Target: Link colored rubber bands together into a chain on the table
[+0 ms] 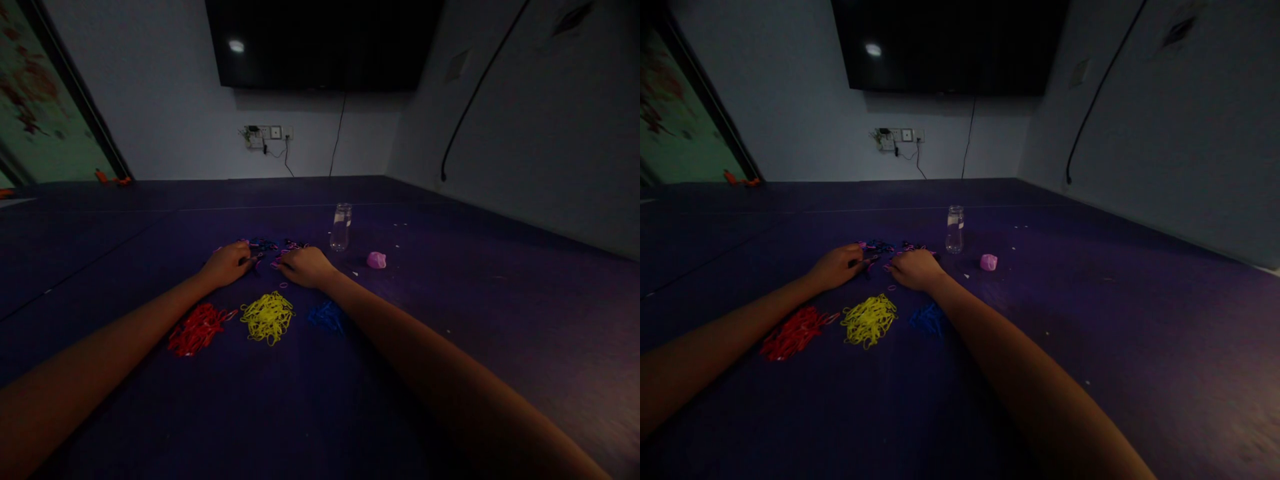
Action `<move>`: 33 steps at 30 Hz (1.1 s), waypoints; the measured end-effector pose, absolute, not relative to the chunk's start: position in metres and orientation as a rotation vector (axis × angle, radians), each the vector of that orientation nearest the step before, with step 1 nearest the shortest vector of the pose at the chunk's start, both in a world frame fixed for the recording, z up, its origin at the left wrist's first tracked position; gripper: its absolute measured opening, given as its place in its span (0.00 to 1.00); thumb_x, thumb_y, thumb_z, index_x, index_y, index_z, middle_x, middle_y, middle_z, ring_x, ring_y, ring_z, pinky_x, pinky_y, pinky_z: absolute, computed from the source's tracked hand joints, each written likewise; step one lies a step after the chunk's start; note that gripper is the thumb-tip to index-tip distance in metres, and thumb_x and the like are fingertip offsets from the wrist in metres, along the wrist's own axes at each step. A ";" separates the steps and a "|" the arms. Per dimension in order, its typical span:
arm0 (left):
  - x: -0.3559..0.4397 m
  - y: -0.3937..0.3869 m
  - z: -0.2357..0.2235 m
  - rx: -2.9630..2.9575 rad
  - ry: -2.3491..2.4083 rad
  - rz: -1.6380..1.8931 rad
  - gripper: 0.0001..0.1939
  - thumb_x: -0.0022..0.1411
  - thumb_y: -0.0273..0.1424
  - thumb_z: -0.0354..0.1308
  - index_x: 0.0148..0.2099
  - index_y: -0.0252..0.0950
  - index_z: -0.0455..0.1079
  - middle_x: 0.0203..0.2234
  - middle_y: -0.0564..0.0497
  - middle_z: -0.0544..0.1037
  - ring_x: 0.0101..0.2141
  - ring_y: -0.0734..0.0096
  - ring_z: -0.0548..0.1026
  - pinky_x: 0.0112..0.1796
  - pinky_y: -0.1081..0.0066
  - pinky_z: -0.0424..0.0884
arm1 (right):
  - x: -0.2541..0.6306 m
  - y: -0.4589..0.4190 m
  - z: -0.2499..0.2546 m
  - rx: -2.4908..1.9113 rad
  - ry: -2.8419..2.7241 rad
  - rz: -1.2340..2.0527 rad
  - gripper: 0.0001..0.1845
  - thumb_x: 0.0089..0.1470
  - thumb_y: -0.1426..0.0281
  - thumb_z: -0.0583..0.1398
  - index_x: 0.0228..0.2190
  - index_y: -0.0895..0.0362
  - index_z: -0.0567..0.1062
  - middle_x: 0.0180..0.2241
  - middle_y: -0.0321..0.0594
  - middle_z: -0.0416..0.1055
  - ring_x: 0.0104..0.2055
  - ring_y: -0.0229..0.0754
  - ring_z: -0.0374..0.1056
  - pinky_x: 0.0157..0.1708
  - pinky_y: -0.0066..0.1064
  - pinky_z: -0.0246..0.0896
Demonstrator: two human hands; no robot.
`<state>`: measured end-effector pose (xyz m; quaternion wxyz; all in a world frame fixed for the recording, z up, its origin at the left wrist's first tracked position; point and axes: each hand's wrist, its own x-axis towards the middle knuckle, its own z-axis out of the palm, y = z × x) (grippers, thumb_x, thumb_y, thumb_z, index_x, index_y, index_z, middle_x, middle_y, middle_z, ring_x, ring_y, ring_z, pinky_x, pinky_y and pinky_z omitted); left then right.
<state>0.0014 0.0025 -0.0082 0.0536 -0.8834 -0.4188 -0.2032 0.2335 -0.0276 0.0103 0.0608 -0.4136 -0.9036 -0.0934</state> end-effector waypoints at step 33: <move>-0.003 0.008 -0.005 -2.594 -1.297 -0.449 0.17 0.62 0.40 0.46 0.27 0.35 0.64 0.27 0.50 0.69 0.30 0.68 0.67 0.33 0.71 0.61 | 0.234 -0.024 0.003 -1.175 -2.643 -0.293 0.22 0.62 0.61 0.47 0.40 0.62 0.74 0.40 0.50 0.74 0.40 0.47 0.68 0.37 0.35 0.54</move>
